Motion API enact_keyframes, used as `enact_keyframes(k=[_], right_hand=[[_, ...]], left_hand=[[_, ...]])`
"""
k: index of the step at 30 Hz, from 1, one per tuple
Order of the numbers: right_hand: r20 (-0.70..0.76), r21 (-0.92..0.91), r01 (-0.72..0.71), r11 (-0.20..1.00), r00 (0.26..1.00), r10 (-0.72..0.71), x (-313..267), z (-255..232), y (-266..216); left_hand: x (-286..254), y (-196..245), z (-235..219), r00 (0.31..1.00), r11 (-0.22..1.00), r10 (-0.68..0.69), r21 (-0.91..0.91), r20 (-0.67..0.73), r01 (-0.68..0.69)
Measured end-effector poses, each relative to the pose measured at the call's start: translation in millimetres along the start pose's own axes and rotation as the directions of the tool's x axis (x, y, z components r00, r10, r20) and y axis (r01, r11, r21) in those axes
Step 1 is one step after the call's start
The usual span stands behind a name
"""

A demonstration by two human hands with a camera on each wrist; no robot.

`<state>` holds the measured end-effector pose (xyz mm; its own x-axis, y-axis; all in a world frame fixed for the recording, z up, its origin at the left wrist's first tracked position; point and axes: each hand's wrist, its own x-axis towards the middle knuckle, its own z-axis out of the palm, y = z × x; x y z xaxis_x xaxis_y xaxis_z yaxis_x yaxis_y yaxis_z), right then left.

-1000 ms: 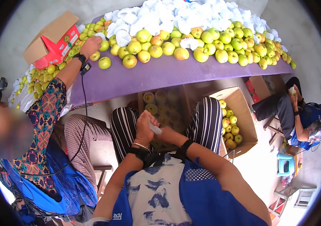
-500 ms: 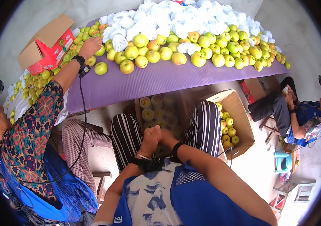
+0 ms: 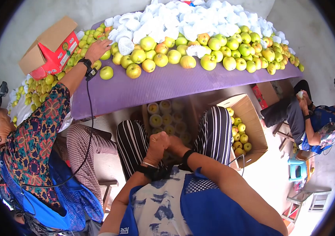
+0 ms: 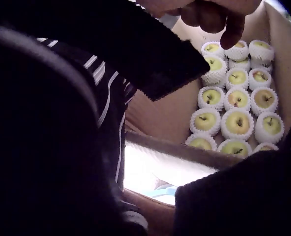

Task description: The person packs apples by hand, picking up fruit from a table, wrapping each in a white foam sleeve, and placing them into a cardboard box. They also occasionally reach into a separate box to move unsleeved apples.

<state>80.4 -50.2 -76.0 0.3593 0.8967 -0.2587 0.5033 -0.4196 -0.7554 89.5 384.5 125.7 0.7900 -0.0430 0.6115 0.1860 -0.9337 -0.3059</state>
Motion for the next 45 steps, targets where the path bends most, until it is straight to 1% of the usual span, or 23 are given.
enact_keyframes(k=[2, 4, 6, 7, 9, 12, 16, 18, 22, 24, 26, 28, 30, 32, 34, 36, 38, 39, 40, 41, 42, 44, 45], right_hand=[[-0.052, -0.200, 0.006, 0.980, 0.998, -0.017, 1.2, 7.1, 9.3], [-0.063, -0.114, -0.048, 0.992, 0.997, 0.041, -11.9, -12.1, -1.5], [-0.069, -0.027, -0.106, 0.994, 0.992, 0.104, -13.9, -18.1, -2.8], [-0.145, 0.032, -0.110, 0.993, 0.983, 0.114, -10.1, -15.1, 2.2], [-0.215, 0.032, -0.117, 0.993, 0.969, 0.121, -8.9, -17.1, 3.2], [-0.223, 0.029, -0.145, 0.989, 0.963, 0.148, -14.0, -22.8, -1.0], [-0.214, -0.027, -0.142, 0.989, 0.968, 0.133, -14.1, -24.2, -2.2], [-0.104, -0.129, -0.155, 0.979, 0.984, 0.142, -11.9, -26.9, -0.3], [0.045, -0.041, -0.183, 0.982, 0.982, 0.185, -8.2, -29.7, -6.5], [0.056, -0.111, -0.230, 0.967, 0.970, 0.238, -28.9, -60.7, -42.4], [-0.257, -0.141, -0.045, 0.989, 0.966, 0.008, -43.1, -74.8, -50.6], [-0.407, -0.162, 0.090, 0.983, 0.901, -0.149, -66.3, -125.0, -56.7], [-0.336, 0.156, 0.047, 0.987, 0.942, 0.008, -103.0, -191.2, -52.1], [-0.374, 0.189, 0.033, 0.981, 0.926, 0.041, -122.1, -219.8, -37.5], [-0.538, 0.258, -0.042, 0.965, 0.823, 0.180, -153.3, -250.2, 5.6], [-0.637, 0.115, -0.346, 0.931, 0.694, 0.336, -178.4, -268.9, 60.0], [-0.556, 0.085, -0.547, 0.833, 0.667, 0.495, -202.4, -270.7, 115.9], [-0.461, -0.435, -0.529, 0.729, 0.826, 0.324, -207.6, -258.6, 172.4], [-0.258, -0.834, -0.333, 0.439, 0.940, 0.223, -208.8, -239.4, 235.5], [-0.258, -0.830, -0.336, 0.446, 0.939, 0.227, -212.1, -218.6, 283.8], [-0.310, -0.429, -0.480, 0.765, 0.874, 0.374, -216.3, -193.6, 324.3], [-0.267, 0.104, -0.521, 0.847, 0.806, 0.528, -213.6, -158.7, 361.8], [-0.220, 0.126, -0.508, 0.852, 0.823, 0.523, -206.1, -143.1, 376.6]], left_hand=[[-27.0, 89.5, -50.5, 0.956, 0.882, -0.289, -0.404, -0.056, 0.243], [-71.4, 203.1, -92.1, 0.826, 0.400, -0.522, -0.794, 0.213, 0.458], [-114.3, 295.2, -118.1, 0.666, -0.189, -0.412, -0.773, 0.622, 0.605], [-126.2, 314.4, -118.1, 0.617, -0.362, -0.364, -0.716, 0.698, 0.597], [-133.0, 327.5, -112.2, 0.534, -0.573, -0.399, -0.657, 0.745, 0.489], [-129.1, 332.1, -105.4, 0.509, -0.649, -0.474, -0.676, 0.718, 0.349], [-129.7, 337.0, -103.3, 0.517, -0.558, -0.400, -0.649, 0.756, 0.518], [-130.8, 336.8, -104.5, 0.511, -0.533, -0.382, -0.635, 0.770, 0.559], [-123.8, 334.0, -116.5, 0.462, -0.150, -0.494, -0.596, 0.737, 0.789], [-127.7, 334.5, -113.5, 0.407, -0.204, -0.533, -0.579, 0.742, 0.790], [-136.6, 336.4, -103.2, 0.351, -0.377, -0.555, -0.604, 0.754, 0.702], [-145.7, 336.8, -92.2, 0.330, -0.496, -0.522, -0.594, 0.787, 0.633], [-142.1, 338.4, -92.2, 0.325, -0.503, -0.495, -0.571, 0.806, 0.649], [-146.9, 336.7, -87.4, 0.304, -0.517, -0.489, -0.552, 0.818, 0.655], [-147.9, 336.0, -87.2, 0.303, -0.513, -0.477, -0.542, 0.825, 0.666], [-146.6, 337.0, -85.3, 0.252, -0.586, -0.434, -0.484, 0.865, 0.650], [-148.7, 337.0, -83.4, 0.245, -0.595, -0.404, -0.457, 0.881, 0.661], [-149.7, 337.0, -84.7, 0.322, -0.468, -0.409, -0.500, 0.854, 0.729], [-149.3, 336.5, -85.0, 0.360, -0.397, -0.403, -0.516, 0.841, 0.759], [-149.1, 335.9, -85.4, 0.398, -0.324, -0.396, -0.531, 0.828, 0.783], [-148.6, 334.3, -84.8, 0.537, -0.024, -0.372, -0.586, 0.757, 0.810], [-147.2, 330.9, -82.7, 0.757, 0.549, -0.187, -0.573, 0.626, 0.609], [-145.3, 332.6, -77.2, 0.751, 0.560, -0.180, -0.561, 0.635, 0.609]])
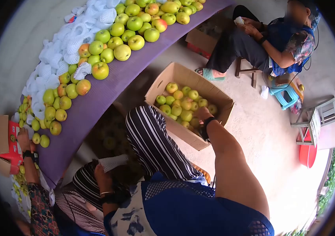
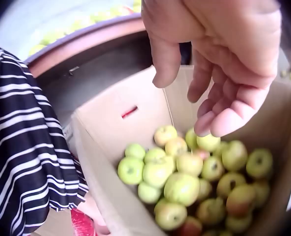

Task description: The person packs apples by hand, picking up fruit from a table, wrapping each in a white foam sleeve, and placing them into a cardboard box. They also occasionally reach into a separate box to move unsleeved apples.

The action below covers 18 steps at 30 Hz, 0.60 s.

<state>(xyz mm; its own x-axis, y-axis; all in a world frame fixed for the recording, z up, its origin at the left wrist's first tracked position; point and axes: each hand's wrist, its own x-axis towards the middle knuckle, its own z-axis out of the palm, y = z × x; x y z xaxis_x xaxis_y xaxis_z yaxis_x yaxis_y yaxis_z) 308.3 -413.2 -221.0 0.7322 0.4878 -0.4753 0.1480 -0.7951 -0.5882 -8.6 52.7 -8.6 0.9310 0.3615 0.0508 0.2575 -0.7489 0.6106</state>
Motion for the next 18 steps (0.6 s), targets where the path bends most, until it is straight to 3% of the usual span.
enact_keyframes(k=[1, 2, 3, 4, 5, 7, 9, 11, 12, 13, 14, 15, 16, 17, 18], right_hand=[[0.027, 0.012, 0.005, 1.000, 1.000, -0.005, 3.0, 4.7, -3.6], [0.055, 0.025, 0.009, 1.000, 0.998, -0.011, 5.9, 9.5, -7.3], [0.111, 0.314, -0.335, 0.888, 0.942, 0.316, 1.6, 0.9, -37.4], [0.259, 0.532, -0.611, 0.586, 0.777, 0.574, -3.2, -8.9, -67.9], [0.269, 0.533, -0.614, 0.583, 0.776, 0.571, -5.8, -16.0, -90.4], [0.124, 0.448, -0.677, 0.584, 0.694, 0.709, -5.1, -24.1, -117.7], [0.191, 0.449, -0.694, 0.563, 0.690, 0.698, 10.7, -13.2, -96.7], [0.243, 0.375, -0.695, 0.613, 0.712, 0.659, 29.2, 7.4, -60.4], [0.256, 0.371, -0.701, 0.609, 0.708, 0.659, 42.8, 26.5, -23.1], [0.157, 0.109, -0.246, 0.963, 0.961, 0.228, 58.8, 50.8, 23.3], [0.192, -0.036, 0.038, 0.999, 0.981, -0.030, 61.1, 57.0, 27.6], [0.213, -0.167, 0.324, 0.931, 0.934, -0.287, 63.1, 62.9, 31.1], [0.181, -0.212, 0.204, 0.956, 0.969, -0.166, 50.6, 49.9, 3.1], [0.187, -0.047, -0.004, 0.999, 0.982, 0.012, 55.4, 60.2, 16.4], [0.187, 0.139, -0.224, 0.965, 0.963, 0.197, 59.2, 68.1, 25.3]], left_hand=[[-2.0, -3.0, 6.3, 0.956, 0.873, -0.293, -0.403, 0.017, 0.275], [-4.9, -7.4, 11.4, 0.834, 0.524, -0.533, -0.717, 0.144, 0.459], [-5.7, -7.3, 12.2, 0.831, 0.528, -0.538, -0.710, 0.144, 0.465], [-6.1, -6.5, 12.4, 0.846, 0.577, -0.519, -0.679, 0.126, 0.455], [-2.8, -0.5, 12.1, 0.851, 0.602, -0.511, -0.659, 0.117, 0.452], [1.5, 13.2, 9.7, 0.845, 0.609, -0.521, -0.643, 0.118, 0.465], [6.2, 14.4, 9.6, 0.827, 0.593, -0.547, -0.637, 0.131, 0.493], [5.8, 3.4, 15.6, 0.731, 0.393, -0.644, -0.723, 0.225, 0.569], [7.6, 1.4, 18.0, 0.724, 0.393, -0.652, -0.715, 0.226, 0.578], [8.5, 0.3, 20.4, 0.706, 0.339, -0.670, -0.752, 0.229, 0.565], [8.5, -0.8, 21.8, 0.689, 0.285, -0.687, -0.786, 0.230, 0.548], [8.7, -1.3, 22.2, 0.682, 0.286, -0.695, -0.782, 0.228, 0.553], [9.3, -1.5, 22.9, 0.693, 0.313, -0.684, -0.766, 0.228, 0.561], [9.9, -0.9, 23.9, 0.705, 0.340, -0.671, -0.750, 0.231, 0.568], [12.0, 7.8, 22.3, 0.699, 0.338, -0.677, -0.745, 0.232, 0.575]])
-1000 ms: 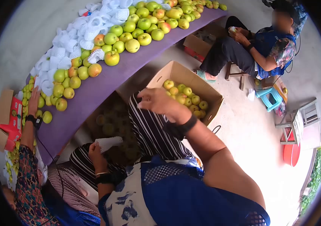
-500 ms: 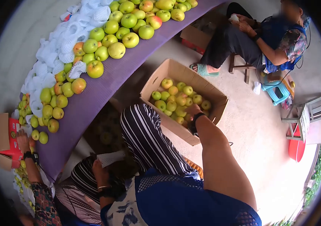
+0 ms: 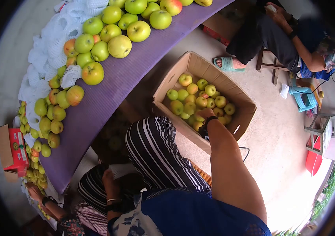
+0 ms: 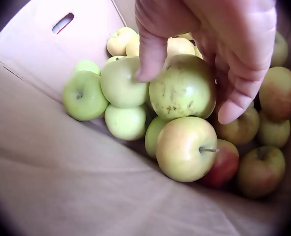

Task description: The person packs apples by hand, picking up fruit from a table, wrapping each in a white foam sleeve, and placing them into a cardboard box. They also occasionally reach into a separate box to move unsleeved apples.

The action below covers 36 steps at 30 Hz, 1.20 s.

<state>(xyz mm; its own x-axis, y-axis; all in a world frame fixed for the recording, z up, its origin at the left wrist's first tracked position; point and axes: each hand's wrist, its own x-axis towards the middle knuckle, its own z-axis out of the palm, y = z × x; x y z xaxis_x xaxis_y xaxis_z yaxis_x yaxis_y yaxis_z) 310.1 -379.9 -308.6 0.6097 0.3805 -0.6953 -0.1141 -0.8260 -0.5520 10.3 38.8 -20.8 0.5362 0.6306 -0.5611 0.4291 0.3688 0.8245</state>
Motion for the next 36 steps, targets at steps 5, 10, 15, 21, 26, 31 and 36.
enact_keyframes(k=[5, 10, 15, 21, 26, 31, 36], right_hand=[[-0.002, 0.165, -0.277, 0.946, 0.960, 0.282, -47.5, -35.8, -63.0], [-0.226, 0.324, -0.145, 0.935, 0.948, 0.226, -100.8, -66.3, -121.3], [-0.490, 0.170, 0.279, 0.945, 0.856, -0.165, -183.3, -81.5, -201.3], [-0.543, 0.012, 0.673, 0.740, 0.625, -0.560, -266.2, -84.4, -302.1], [-0.352, 0.573, 0.720, 0.390, 0.647, -0.677, -286.5, -55.2, -361.1], [0.032, 0.992, -0.116, -0.045, 0.593, -0.804, -272.7, 6.5, -415.2], [0.279, 0.927, -0.363, 0.097, 0.491, -0.825, -253.3, 51.6, -449.2]], left_hand=[[-3.3, 9.7, 12.1, 0.997, 0.960, 0.063, 0.271, 0.045, -0.073], [-4.3, 7.5, 13.3, 0.994, 0.969, 0.084, 0.225, 0.075, -0.099], [-13.7, 9.1, 15.9, 0.964, 0.957, 0.243, 0.136, 0.111, -0.257], [6.1, -19.5, -8.1, 0.978, 0.979, 0.199, -0.069, 0.062, -0.194], [-0.6, -18.2, -6.8, 0.888, 0.874, 0.448, 0.157, 0.105, -0.459], [-5.0, -11.2, -5.8, 0.998, 0.925, 0.065, -0.375, -0.003, -0.061], [-12.6, -2.3, -6.5, 0.995, 0.940, 0.054, -0.331, -0.085, -0.080]])
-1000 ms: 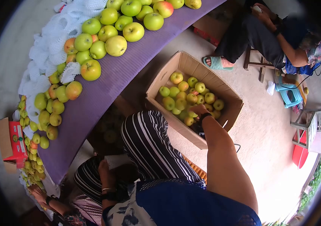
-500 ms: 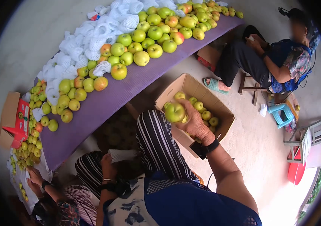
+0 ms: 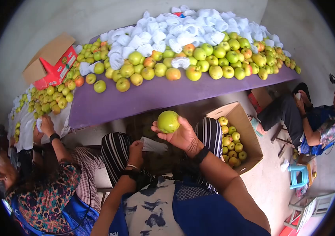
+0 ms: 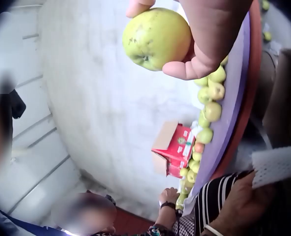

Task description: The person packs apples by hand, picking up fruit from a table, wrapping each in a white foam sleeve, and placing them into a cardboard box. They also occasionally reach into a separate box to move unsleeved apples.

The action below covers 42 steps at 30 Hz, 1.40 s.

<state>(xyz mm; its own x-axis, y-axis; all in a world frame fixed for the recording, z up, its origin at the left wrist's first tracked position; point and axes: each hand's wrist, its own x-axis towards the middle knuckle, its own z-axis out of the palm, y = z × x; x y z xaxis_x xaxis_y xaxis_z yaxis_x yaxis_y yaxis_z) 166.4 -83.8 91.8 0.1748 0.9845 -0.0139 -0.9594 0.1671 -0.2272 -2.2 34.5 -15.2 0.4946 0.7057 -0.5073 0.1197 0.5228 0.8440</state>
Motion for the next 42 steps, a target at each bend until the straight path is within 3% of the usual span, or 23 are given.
enact_keyframes(k=[3, 5, 6, 10, 12, 15, 18, 28, 37, 42], right_hand=[[-0.029, -0.100, -0.047, 0.994, 0.999, 0.045, 15.4, -27.1, 9.5], [-0.169, -0.329, -0.077, 0.941, 0.985, 0.021, 18.3, -48.0, 14.1], [-0.196, -0.356, -0.114, 0.927, 0.980, 0.045, 17.6, -48.9, 16.4], [-0.177, -0.287, -0.087, 0.954, 0.984, 0.037, 16.1, -53.2, 30.1], [-0.059, -0.292, -0.071, 0.954, 0.997, 0.056, 13.9, -48.2, 28.9], [-0.173, -0.410, -0.089, 0.908, 0.985, 0.019, 10.9, -42.7, 28.2], [-0.181, -0.477, -0.119, 0.871, 0.983, 0.035, 11.1, -50.1, 28.0], [-0.204, -0.337, -0.176, 0.925, 0.973, 0.111, 9.2, -49.9, 30.2], [-0.235, -0.487, -0.263, 0.833, 0.958, 0.166, 11.9, -48.8, 33.3], [-0.218, -0.662, -0.255, 0.704, 0.965, 0.145, 12.2, -47.2, 35.4]], left_hand=[[3.2, -3.3, -0.5, 0.999, 0.999, 0.024, 0.033, -0.040, -0.023], [1.7, -0.2, 2.7, 0.997, 1.000, 0.005, -0.006, -0.082, -0.006], [2.1, 1.0, 3.0, 0.992, 0.999, 0.003, 0.045, -0.123, 0.003], [9.0, -1.4, 2.6, 0.979, 0.996, 0.019, 0.089, -0.202, 0.000], [10.3, -4.1, 3.9, 0.973, 0.995, 0.014, 0.100, -0.230, 0.009], [15.5, -11.4, 3.4, 0.974, 0.998, 0.040, 0.060, -0.225, -0.027], [16.9, -12.1, 5.5, 0.975, 0.997, 0.055, 0.071, -0.216, -0.041], [18.4, -13.2, 13.9, 0.977, 0.996, 0.072, 0.070, -0.200, -0.059], [21.0, -13.6, 13.1, 0.974, 0.996, 0.066, 0.071, -0.216, -0.052], [24.1, -17.0, 13.9, 0.970, 0.997, 0.076, 0.023, -0.233, -0.072]])
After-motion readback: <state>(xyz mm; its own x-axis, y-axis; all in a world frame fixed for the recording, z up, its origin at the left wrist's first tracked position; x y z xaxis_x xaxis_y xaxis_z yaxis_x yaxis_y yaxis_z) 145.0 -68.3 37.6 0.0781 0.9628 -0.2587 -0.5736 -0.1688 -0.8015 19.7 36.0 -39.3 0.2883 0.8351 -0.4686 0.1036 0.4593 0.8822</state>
